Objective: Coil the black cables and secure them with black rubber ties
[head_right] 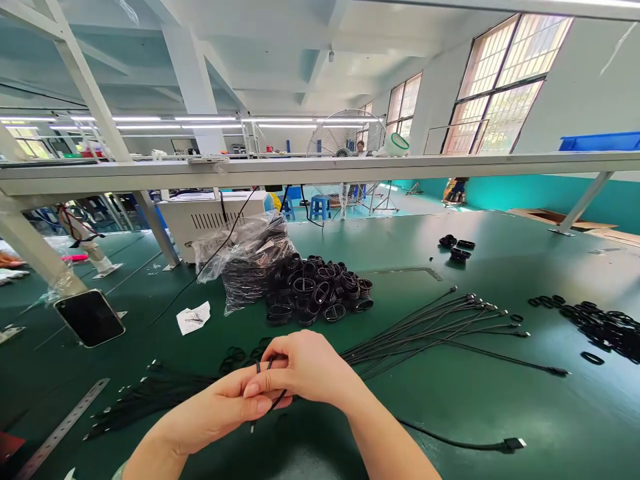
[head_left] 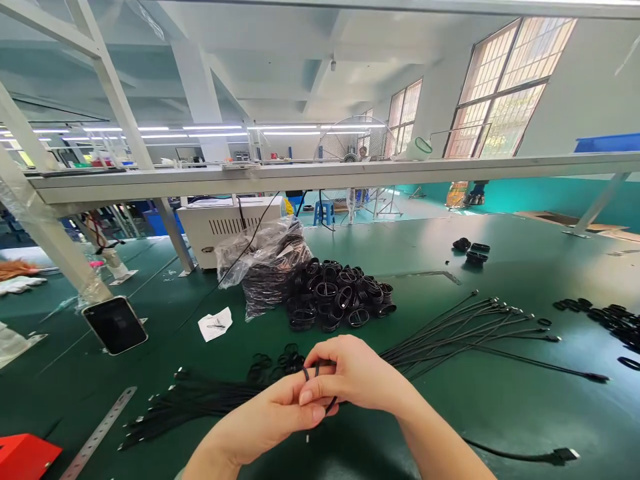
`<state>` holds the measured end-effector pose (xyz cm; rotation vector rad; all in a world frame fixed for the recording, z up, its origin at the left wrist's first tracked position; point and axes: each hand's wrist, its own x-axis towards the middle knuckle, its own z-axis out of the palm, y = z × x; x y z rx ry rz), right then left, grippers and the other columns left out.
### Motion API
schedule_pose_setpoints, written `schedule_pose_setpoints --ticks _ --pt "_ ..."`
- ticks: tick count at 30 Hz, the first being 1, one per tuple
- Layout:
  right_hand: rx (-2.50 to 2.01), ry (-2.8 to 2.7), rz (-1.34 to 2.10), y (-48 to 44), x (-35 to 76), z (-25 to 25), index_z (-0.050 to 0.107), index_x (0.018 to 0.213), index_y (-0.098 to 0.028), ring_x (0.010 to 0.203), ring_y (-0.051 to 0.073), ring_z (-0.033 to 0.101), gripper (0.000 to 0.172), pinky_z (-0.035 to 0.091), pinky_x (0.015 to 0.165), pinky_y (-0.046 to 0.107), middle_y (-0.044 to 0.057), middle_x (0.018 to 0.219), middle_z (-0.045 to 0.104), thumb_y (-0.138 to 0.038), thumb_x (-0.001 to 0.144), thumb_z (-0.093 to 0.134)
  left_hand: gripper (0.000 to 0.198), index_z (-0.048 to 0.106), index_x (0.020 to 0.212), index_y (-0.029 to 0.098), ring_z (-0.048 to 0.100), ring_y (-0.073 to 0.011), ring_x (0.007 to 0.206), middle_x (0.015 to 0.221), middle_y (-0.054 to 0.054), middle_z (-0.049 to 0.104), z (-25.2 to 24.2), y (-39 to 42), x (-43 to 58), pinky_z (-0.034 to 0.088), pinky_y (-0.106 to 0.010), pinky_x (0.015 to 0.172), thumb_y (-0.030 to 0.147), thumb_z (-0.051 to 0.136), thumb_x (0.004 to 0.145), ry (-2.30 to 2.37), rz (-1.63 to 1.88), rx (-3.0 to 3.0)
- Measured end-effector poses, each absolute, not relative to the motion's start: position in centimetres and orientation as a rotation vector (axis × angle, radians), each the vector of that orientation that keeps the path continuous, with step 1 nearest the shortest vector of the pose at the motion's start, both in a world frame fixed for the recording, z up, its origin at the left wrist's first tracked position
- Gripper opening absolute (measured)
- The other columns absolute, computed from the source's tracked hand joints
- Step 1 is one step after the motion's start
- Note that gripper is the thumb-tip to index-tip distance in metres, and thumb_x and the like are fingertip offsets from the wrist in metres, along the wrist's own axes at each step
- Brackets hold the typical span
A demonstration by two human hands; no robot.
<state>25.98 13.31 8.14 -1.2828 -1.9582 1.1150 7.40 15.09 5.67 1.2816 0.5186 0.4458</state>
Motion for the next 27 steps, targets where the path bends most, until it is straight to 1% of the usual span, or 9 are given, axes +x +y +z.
schedule_pose_setpoints --ticks 6,9,11,13,15,19,22,25,27 --pt "-1.251 -2.004 1.095 13.9 26.3 7.7 0.071 0.094 -0.02 0.061 0.013 0.063 0.031 0.045 0.052 0.02 0.0 0.077 0.067 -0.044 0.076 0.072 0.017 0.071 0.086 0.017 0.059 -0.0235 0.094 0.087 -0.005 0.066 5.0 15.0 8.0 0.045 -0.037 0.086 0.008 0.064 0.074 0.52 0.442 1.26" --pt "-1.19 -2.134 0.891 14.0 26.0 8.0 0.074 0.096 -0.022 0.072 0.015 0.064 0.026 0.047 0.066 0.023 0.0 0.084 0.069 -0.042 0.079 0.07 0.019 0.069 0.076 0.018 0.06 -0.0207 0.09 0.079 -0.002 0.064 5.1 14.9 8.3 0.045 -0.036 0.087 0.002 0.06 0.071 0.479 0.452 1.221" --pt "-1.23 -2.176 0.685 13.7 25.9 8.4 0.073 0.101 -0.025 0.079 0.016 0.063 0.025 0.045 0.076 0.027 0.001 0.087 0.07 -0.041 0.083 0.066 0.025 0.072 0.084 0.017 0.061 -0.0233 0.097 0.08 -0.003 0.066 5.4 15.1 8.2 0.043 -0.04 0.095 0.001 0.059 0.07 0.415 0.426 1.163" --pt "-1.335 -2.152 0.483 13.3 26.1 8.8 0.069 0.113 -0.025 0.081 0.017 0.061 0.031 0.043 0.08 0.029 0.002 0.092 0.07 -0.04 0.087 0.061 0.04 0.071 0.105 0.015 0.059 -0.0283 0.112 0.095 -0.007 0.071 5.8 15.6 7.8 0.036 -0.046 0.105 0.002 0.057 0.07 0.347 0.424 1.075" --pt "-1.45 -2.099 0.315 13.0 27.0 9.2 0.062 0.124 -0.025 0.082 0.018 0.062 0.038 0.043 0.081 0.031 0.004 0.094 0.069 -0.04 0.089 0.058 0.053 0.062 0.123 0.014 0.051 -0.0305 0.126 0.12 -0.011 0.068 6.2 16.3 7.1 0.029 -0.048 0.111 0.002 0.052 0.072 0.301 0.469 0.992" --pt "-1.679 -1.975 0.111 13.3 29.5 8.9 0.064 0.119 -0.019 0.087 0.024 0.064 0.039 0.044 0.085 0.039 0.008 0.089 0.07 -0.043 0.087 0.06 0.057 0.056 0.131 0.012 0.043 -0.0303 0.134 0.14 -0.013 0.054 6.4 17.4 6.0 0.029 -0.047 0.113 0.001 0.044 0.077 0.278 0.54 0.911" --pt "-1.615 -1.898 0.162 13.7 29.9 8.6 0.063 0.119 -0.016 0.1 0.026 0.062 0.032 0.044 0.091 0.041 0.013 0.107 0.068 -0.032 0.093 0.052 0.057 0.057 0.13 0.012 0.044 -0.0302 0.134 0.139 -0.014 0.055 6.2 17.1 6.5 0.031 -0.047 0.112 -0.001 0.043 0.076 0.292 0.495 0.902" --pt "-1.276 -1.925 0.443 13.3 28.5 8.9 0.053 0.131 -0.022 0.115 0.021 0.056 0.037 0.044 0.096 0.035 0.009 0.129 0.059 -0.028 0.096 0.044 0.054 0.06 0.126 0.014 0.046 -0.0313 0.132 0.135 -0.013 0.06 5.8 16.0 7.4 0.031 -0.05 0.112 -0.002 0.045 0.077 0.31 0.403 0.945" --pt "-1.126 -2.02 0.67 13.0 27.2 9.1 0.057 0.128 -0.024 0.108 0.019 0.06 0.037 0.047 0.09 0.031 0.006 0.122 0.064 -0.035 0.094 0.049 0.051 0.065 0.12 0.015 0.05 -0.0321 0.129 0.129 -0.012 0.065 5.7 15.2 7.8 0.031 -0.052 0.111 -0.002 0.049 0.076 0.313 0.385 0.978"
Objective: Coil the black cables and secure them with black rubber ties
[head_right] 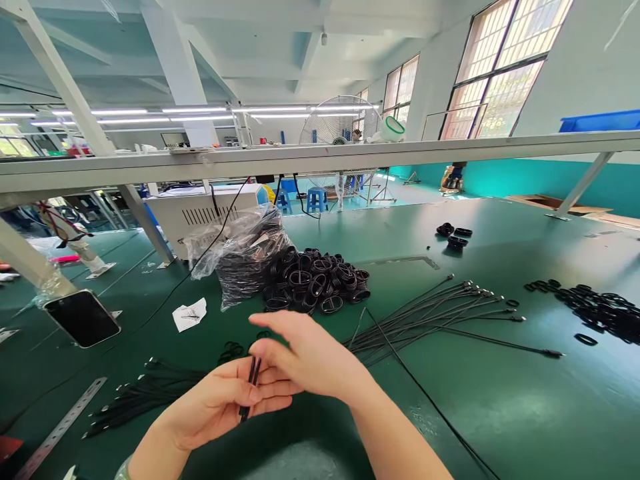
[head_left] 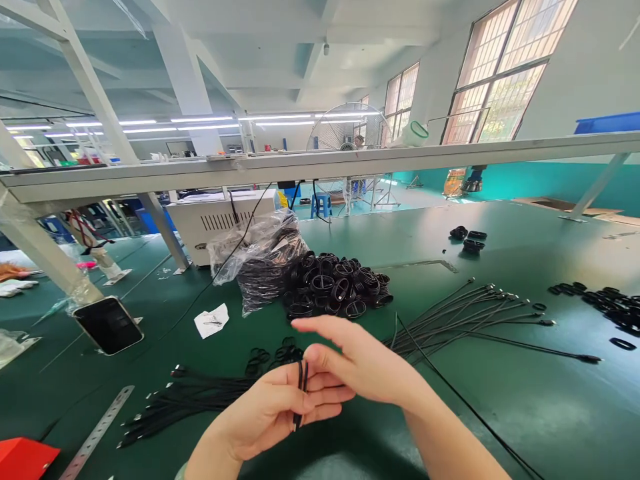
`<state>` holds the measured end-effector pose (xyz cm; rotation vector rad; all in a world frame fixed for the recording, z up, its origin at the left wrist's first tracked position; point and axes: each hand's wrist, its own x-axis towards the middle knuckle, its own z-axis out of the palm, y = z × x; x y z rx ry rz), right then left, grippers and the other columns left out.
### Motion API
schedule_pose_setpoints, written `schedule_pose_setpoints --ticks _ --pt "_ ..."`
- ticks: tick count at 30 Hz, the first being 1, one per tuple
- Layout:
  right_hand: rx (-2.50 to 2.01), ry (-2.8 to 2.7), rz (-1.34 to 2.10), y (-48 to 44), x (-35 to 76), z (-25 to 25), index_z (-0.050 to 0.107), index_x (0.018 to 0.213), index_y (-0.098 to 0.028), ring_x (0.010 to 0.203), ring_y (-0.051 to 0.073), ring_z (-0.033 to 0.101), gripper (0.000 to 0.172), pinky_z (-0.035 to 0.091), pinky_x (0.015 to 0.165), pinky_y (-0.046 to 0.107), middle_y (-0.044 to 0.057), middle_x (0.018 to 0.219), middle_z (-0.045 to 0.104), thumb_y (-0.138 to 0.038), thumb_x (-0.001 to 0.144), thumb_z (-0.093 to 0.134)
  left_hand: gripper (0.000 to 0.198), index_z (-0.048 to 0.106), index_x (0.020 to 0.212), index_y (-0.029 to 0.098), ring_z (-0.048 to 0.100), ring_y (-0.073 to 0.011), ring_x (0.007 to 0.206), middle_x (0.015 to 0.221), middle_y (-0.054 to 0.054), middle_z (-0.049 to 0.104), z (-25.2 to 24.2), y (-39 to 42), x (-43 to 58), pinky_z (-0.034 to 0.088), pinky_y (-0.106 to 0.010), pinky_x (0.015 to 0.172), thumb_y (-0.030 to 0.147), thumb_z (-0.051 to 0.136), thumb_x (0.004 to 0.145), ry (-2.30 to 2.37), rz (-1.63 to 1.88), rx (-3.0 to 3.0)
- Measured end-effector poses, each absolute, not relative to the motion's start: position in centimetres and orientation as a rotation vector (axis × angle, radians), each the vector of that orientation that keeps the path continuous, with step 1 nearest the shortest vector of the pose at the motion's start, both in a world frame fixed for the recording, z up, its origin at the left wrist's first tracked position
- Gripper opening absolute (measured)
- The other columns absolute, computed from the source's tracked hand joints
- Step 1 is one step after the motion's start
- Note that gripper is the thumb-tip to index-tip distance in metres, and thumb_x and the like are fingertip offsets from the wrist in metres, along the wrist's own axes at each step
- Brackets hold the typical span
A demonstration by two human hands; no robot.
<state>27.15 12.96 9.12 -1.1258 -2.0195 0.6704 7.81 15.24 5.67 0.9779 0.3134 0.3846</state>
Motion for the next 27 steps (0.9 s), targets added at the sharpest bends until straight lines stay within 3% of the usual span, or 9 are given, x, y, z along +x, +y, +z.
schedule_pose_setpoints --ticks 3,5,9,13,16,21,24,27 --pt "-1.091 -2.115 0.988 12.9 25.9 9.0 0.069 0.11 -0.019 0.078 0.016 0.064 0.035 0.049 0.068 0.023 0.003 0.09 0.072 -0.044 0.087 0.06 0.044 0.07 0.113 0.017 0.053 -0.033 0.125 0.122 -0.01 0.069 5.6 14.7 7.8 0.033 -0.054 0.111 -0.001 0.057 0.075 0.317 0.381 1.039" --pt "-1.112 -2.088 1.091 13.2 25.7 8.7 0.071 0.103 -0.018 0.069 0.014 0.062 0.033 0.046 0.06 0.021 0.001 0.081 0.071 -0.044 0.084 0.063 0.04 0.071 0.112 0.018 0.052 -0.0329 0.126 0.123 -0.01 0.069 5.6 14.8 7.5 0.031 -0.055 0.112 0.003 0.063 0.076 0.33 0.356 1.097" --pt "-1.213 -2.085 0.912 13.3 25.5 8.3 0.074 0.091 -0.02 0.075 0.016 0.06 0.022 0.043 0.063 0.022 0.001 0.078 0.07 -0.038 0.082 0.067 0.026 0.073 0.107 0.02 0.054 -0.031 0.124 0.121 -0.01 0.07 5.6 15.1 7.3 0.031 -0.054 0.112 0.015 0.066 0.083 0.413 0.322 1.209" --pt "-1.322 -2.118 0.66 12.9 24.5 8.3 0.074 0.081 -0.022 0.085 0.02 0.059 0.021 0.042 0.071 0.025 0.001 0.068 0.068 -0.042 0.08 0.069 0.028 0.071 0.112 0.019 0.058 -0.0308 0.121 0.121 -0.012 0.069 5.4 15.3 7.2 0.033 -0.054 0.111 0.025 0.064 0.086 0.419 0.27 1.276" --pt "-1.291 -2.161 0.593 12.6 24.1 8.5 0.071 0.078 -0.022 0.079 0.018 0.058 0.019 0.041 0.071 0.025 -0.001 0.065 0.064 -0.04 0.08 0.07 0.029 0.069 0.115 0.02 0.056 -0.0304 0.122 0.124 -0.013 0.068 5.4 15.4 7.1 0.037 -0.053 0.109 0.026 0.062 0.087 0.361 0.218 1.274" --pt "-1.281 -2.131 0.54 12.4 25.9 9.1 0.064 0.082 -0.02 0.067 0.011 0.05 0.02 0.037 0.058 0.021 -0.002 0.082 0.058 -0.038 0.079 0.071 0.043 0.062 0.126 0.017 0.055 -0.0341 0.123 0.132 -0.018 0.061 6.1 15.0 7.6 0.042 -0.053 0.102 0.037 0.061 0.087 0.259 0.221 1.172" --pt "-1.239 -2.146 0.585 12.7 27.8 9.4 0.064 0.073 -0.018 0.066 0.011 0.048 0.022 0.038 0.056 0.021 -0.002 0.079 0.054 -0.036 0.074 0.077 0.043 0.06 0.127 0.017 0.049 -0.0357 0.128 0.14 -0.019 0.053 6.0 14.9 7.9 0.037 -0.055 0.105 0.033 0.062 0.087 0.255 0.208 1.13" --pt "-1.074 -2.203 0.611 12.9 29.0 9.3 0.066 0.066 -0.017 0.067 0.011 0.051 0.016 0.04 0.057 0.02 -0.001 0.072 0.053 -0.025 0.077 0.074 0.043 0.058 0.128 0.019 0.039 -0.034 0.136 0.142 -0.017 0.051 5.2 15.3 8.1 0.027 -0.055 0.111 0.025 0.065 0.086 0.24 0.215 1.134"
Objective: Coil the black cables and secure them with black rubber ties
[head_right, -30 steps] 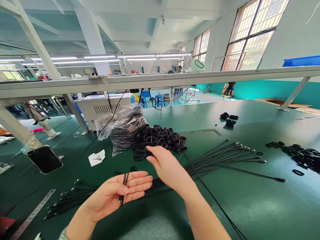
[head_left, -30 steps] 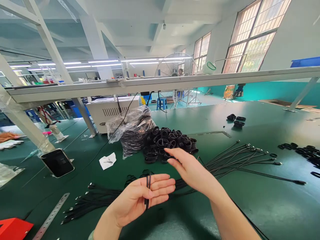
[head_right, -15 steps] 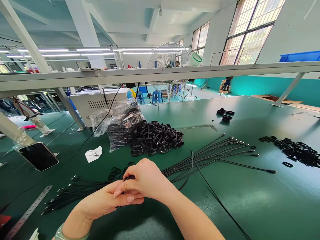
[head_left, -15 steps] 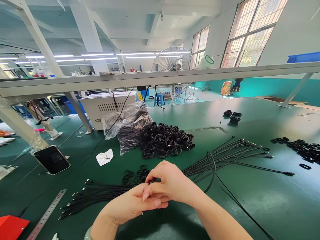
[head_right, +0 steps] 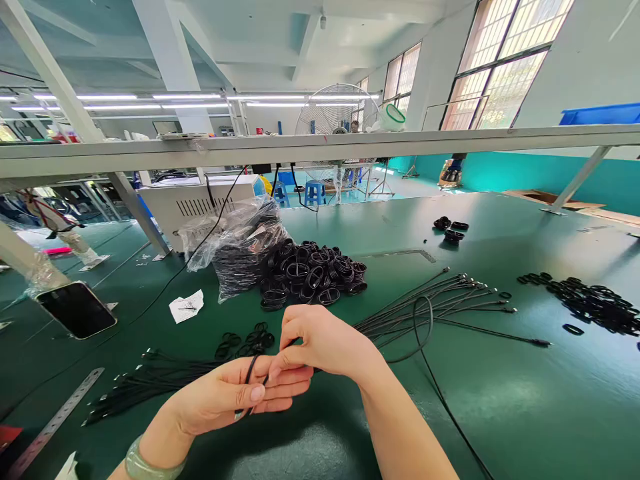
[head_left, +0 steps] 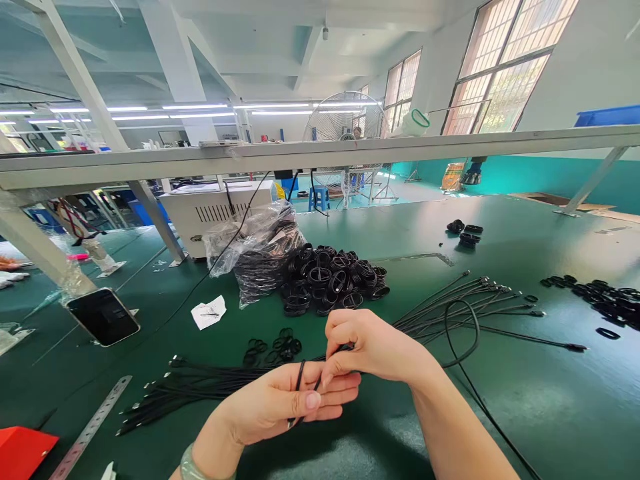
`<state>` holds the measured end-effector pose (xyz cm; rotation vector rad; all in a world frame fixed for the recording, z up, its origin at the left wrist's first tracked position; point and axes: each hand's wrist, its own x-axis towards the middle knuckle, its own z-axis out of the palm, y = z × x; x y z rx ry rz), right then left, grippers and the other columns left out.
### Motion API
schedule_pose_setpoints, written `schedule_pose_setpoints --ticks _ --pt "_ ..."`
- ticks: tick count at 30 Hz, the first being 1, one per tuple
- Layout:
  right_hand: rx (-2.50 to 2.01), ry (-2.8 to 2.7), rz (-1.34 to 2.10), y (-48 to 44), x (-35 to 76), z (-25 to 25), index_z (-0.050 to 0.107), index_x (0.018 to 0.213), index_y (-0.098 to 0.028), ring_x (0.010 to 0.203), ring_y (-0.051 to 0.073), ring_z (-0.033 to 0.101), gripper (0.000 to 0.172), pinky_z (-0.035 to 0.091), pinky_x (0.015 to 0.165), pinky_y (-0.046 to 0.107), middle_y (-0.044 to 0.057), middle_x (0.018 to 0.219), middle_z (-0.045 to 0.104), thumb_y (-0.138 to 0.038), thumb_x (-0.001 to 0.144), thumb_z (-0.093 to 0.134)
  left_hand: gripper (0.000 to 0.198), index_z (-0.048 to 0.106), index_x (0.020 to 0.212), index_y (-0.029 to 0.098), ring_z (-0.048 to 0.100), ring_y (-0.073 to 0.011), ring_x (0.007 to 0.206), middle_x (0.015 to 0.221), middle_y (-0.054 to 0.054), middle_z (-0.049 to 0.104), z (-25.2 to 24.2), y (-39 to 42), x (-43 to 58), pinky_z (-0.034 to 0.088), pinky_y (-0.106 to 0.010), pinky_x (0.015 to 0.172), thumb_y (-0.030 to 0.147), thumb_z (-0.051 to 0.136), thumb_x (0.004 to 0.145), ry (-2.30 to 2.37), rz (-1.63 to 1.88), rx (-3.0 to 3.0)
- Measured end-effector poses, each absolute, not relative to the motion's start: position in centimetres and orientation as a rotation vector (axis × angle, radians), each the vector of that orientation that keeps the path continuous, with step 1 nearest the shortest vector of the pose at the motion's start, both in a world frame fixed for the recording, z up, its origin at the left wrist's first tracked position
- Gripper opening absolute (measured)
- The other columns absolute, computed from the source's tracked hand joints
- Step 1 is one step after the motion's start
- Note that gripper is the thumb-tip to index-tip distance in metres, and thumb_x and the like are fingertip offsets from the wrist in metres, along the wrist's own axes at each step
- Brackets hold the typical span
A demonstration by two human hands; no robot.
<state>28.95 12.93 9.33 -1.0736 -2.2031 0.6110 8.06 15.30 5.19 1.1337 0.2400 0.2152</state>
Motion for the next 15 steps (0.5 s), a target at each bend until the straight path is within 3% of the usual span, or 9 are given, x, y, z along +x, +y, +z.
schedule_pose_setpoints --ticks 3,8,11,15 --pt "-0.881 -2.191 0.537 12.7 28.8 9.3 0.067 0.067 -0.016 0.068 0.012 0.054 0.015 0.043 0.058 0.02 0.0 0.069 0.056 -0.019 0.082 0.068 0.045 0.061 0.126 0.02 0.035 -0.0324 0.139 0.14 -0.016 0.054 4.0 15.8 8.0 0.02 -0.053 0.115 0.021 0.069 0.082 0.201 0.246 1.131" --pt "-0.79 -1.998 0.437 12.0 27.5 9.4 0.067 0.067 -0.017 0.069 0.012 0.055 0.018 0.045 0.061 0.021 0.002 0.072 0.057 -0.023 0.084 0.066 0.06 0.054 0.133 0.025 0.034 -0.0311 0.139 0.144 -0.011 0.051 3.7 15.5 8.2 0.02 -0.052 0.115 0.016 0.073 0.077 0.157 0.246 1.171" --pt "-0.838 -1.874 0.513 12.8 26.9 8.9 0.07 0.066 -0.019 0.069 0.012 0.054 0.018 0.044 0.061 0.022 0.0 0.072 0.056 -0.027 0.081 0.069 0.05 0.057 0.13 0.023 0.04 -0.0309 0.136 0.143 -0.012 0.051 4.8 14.6 8.4 0.031 -0.048 0.112 0.017 0.067 0.082 0.186 0.218 1.164" --pt "-1.009 -1.639 0.671 14.7 25.6 7.3 0.065 0.063 -0.018 0.064 0.011 0.05 0.024 0.039 0.056 0.022 -0.002 0.068 0.053 -0.034 0.081 0.067 0.035 0.06 0.127 0.018 0.06 -0.0287 0.118 0.139 -0.015 0.056 6.1 14.0 8.4 0.053 -0.036 0.093 0.02 0.047 0.095 0.223 0.386 1.004"
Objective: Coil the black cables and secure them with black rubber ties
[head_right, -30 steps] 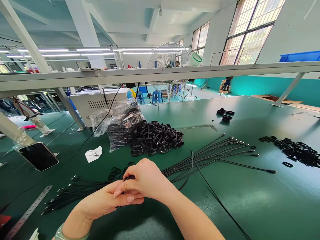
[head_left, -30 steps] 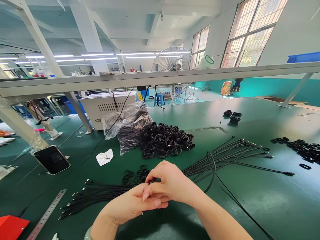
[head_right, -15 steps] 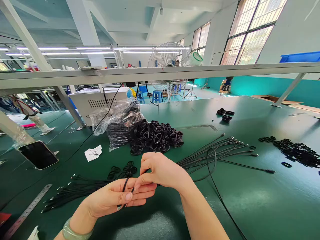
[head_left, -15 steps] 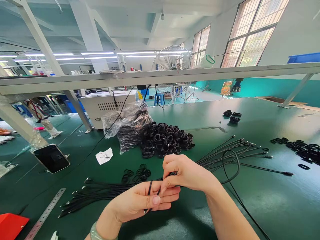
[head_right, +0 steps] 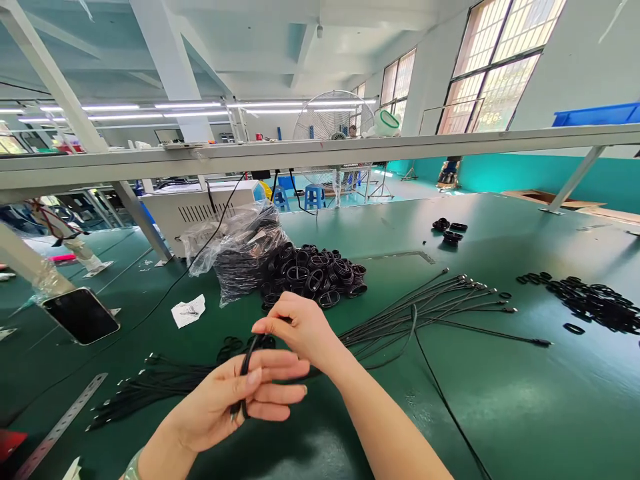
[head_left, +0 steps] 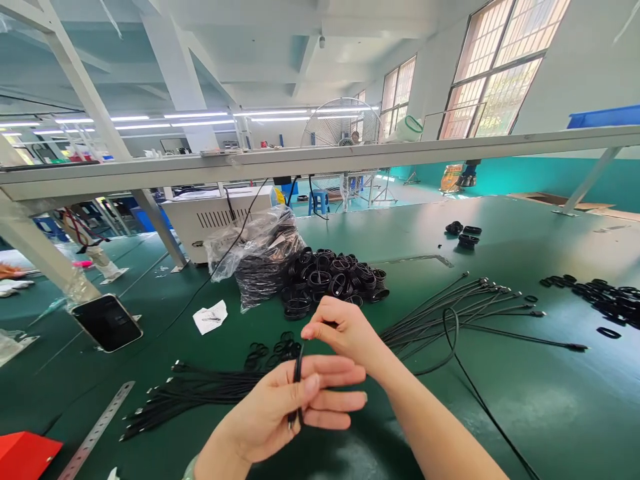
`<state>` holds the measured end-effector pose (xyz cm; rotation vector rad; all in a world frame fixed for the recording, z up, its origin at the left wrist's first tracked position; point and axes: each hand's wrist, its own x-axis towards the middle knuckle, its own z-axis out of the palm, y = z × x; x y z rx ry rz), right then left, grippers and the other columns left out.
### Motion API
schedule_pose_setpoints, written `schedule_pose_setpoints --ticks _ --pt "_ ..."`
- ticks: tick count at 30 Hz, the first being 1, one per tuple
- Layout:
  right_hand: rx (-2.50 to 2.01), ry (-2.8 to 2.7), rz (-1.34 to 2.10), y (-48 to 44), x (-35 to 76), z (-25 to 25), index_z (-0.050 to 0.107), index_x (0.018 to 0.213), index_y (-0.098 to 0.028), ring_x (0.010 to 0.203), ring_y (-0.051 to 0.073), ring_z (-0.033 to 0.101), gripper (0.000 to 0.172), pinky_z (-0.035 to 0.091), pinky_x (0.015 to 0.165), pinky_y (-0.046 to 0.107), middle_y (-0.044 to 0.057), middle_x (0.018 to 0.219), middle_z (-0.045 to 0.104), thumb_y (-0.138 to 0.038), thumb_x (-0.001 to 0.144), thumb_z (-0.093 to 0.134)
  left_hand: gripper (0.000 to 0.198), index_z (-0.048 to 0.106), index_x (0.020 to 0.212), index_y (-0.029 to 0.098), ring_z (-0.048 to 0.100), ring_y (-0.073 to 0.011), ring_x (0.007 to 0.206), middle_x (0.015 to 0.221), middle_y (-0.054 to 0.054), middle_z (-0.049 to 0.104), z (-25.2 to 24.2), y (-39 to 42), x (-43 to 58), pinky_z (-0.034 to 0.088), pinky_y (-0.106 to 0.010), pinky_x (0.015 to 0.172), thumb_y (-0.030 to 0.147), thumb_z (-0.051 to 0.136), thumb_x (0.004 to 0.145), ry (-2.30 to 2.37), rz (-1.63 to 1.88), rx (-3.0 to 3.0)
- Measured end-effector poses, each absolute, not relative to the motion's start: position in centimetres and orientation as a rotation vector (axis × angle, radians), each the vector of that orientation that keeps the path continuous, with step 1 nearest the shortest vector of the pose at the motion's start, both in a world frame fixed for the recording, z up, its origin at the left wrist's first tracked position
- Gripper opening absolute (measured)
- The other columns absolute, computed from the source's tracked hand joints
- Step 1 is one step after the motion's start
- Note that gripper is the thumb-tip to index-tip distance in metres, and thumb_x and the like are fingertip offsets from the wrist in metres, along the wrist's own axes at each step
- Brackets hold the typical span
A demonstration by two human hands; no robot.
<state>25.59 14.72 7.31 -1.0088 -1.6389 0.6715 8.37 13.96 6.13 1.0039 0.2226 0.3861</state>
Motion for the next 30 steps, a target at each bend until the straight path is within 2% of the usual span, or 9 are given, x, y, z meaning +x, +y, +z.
schedule_pose_setpoints --ticks 4,9,11,14,17,20,24,27,30 --pt "-1.044 -1.565 0.958 15.2 24.5 6.3 0.05 0.057 -0.017 0.057 0.01 0.045 0.039 0.033 0.051 0.022 -0.005 0.058 0.042 -0.041 0.088 0.056 0.038 0.055 0.132 0.025 0.067 -0.0279 0.107 0.148 -0.011 0.044 6.3 14.2 7.9 0.06 -0.034 0.08 0.026 0.04 0.098 0.176 0.502 0.873" --pt "-1.097 -1.53 0.918 14.5 24.5 6.7 0.057 0.066 -0.017 0.064 0.012 0.052 0.026 0.038 0.053 0.022 -0.001 0.068 0.057 -0.036 0.084 0.058 0.038 0.054 0.133 0.02 0.076 -0.0167 0.071 0.143 -0.019 0.048 6.0 14.2 7.7 0.06 -0.019 0.063 0.022 0.042 0.097 0.164 0.437 0.792" --pt "-1.157 -1.576 0.88 14.5 24.4 6.7 0.058 0.067 -0.017 0.062 0.011 0.053 0.026 0.038 0.052 0.021 -0.001 0.068 0.059 -0.033 0.086 0.055 0.039 0.054 0.134 0.019 0.076 -0.0154 0.067 0.141 -0.02 0.051 6.0 14.2 7.7 0.059 -0.018 0.059 0.02 0.042 0.097 0.158 0.414 0.779" --pt "-1.229 -1.815 0.822 14.4 24.0 6.4 0.064 0.077 -0.018 0.061 0.012 0.057 0.028 0.04 0.052 0.022 0.001 0.07 0.063 -0.033 0.092 0.046 0.042 0.051 0.136 0.021 0.07 -0.0228 0.101 0.144 -0.013 0.049 6.4 14.3 7.6 0.059 -0.024 0.079 0.013 0.044 0.095 0.147 0.522 0.777" --pt "-1.301 -1.982 0.734 13.7 23.2 6.3 0.067 0.087 -0.021 0.065 0.015 0.061 0.026 0.042 0.055 0.024 0.003 0.074 0.067 -0.029 0.094 0.043 0.042 0.052 0.135 0.014 0.046 -0.0275 0.132 0.144 -0.012 0.049 7.0 14.6 7.7 0.045 -0.033 0.105 0.011 0.042 0.094 0.176 0.747 0.754" --pt "-1.428 -2.074 0.647 12.2 22.5 6.9 0.065 0.083 -0.019 0.062 0.018 0.063 0.028 0.038 0.052 0.026 0.005 0.072 0.068 -0.024 0.096 0.04 0.039 0.055 0.13 0.005 0.042 -0.0283 0.134 0.14 -0.017 0.053 7.1 15.1 7.8 0.039 -0.034 0.111 0.013 0.039 0.095 0.223 0.89 0.723" --pt "-1.68 -2.432 0.308 9.9 22.2 8.2 0.06 0.086 -0.018 0.057 0.02 0.063 0.019 0.026 0.047 0.027 0.004 0.066 0.067 -0.024 0.096 0.044 0.038 0.054 0.13 0.006 0.045 -0.0284 0.133 0.141 -0.017 0.053 6.7 16.6 7.5 0.039 -0.039 0.111 0.014 0.042 0.095 0.359 1.041 0.724" --pt "-1.556 -2.545 0.155 9.0 22.7 9.0 0.057 0.084 -0.018 0.059 0.018 0.062 0.013 0.022 0.048 0.027 0.002 0.072 0.068 -0.02 0.093 0.048 0.037 0.055 0.129 0.006 0.047 -0.0305 0.131 0.14 -0.018 0.053 6.4 17.5 7.0 0.037 -0.044 0.112 0.013 0.048 0.093 0.505 1.091 0.76" --pt "-1.434 -2.531 0.11 8.7 23.7 9.7 0.056 0.08 -0.019 0.062 0.015 0.061 0.016 0.023 0.05 0.027 0.001 0.077 0.068 -0.017 0.093 0.047 0.039 0.056 0.129 0.007 0.045 -0.0331 0.132 0.14 -0.02 0.052 6.3 17.9 6.6 0.035 -0.047 0.112 0.014 0.053 0.091 0.553 0.925 0.822"
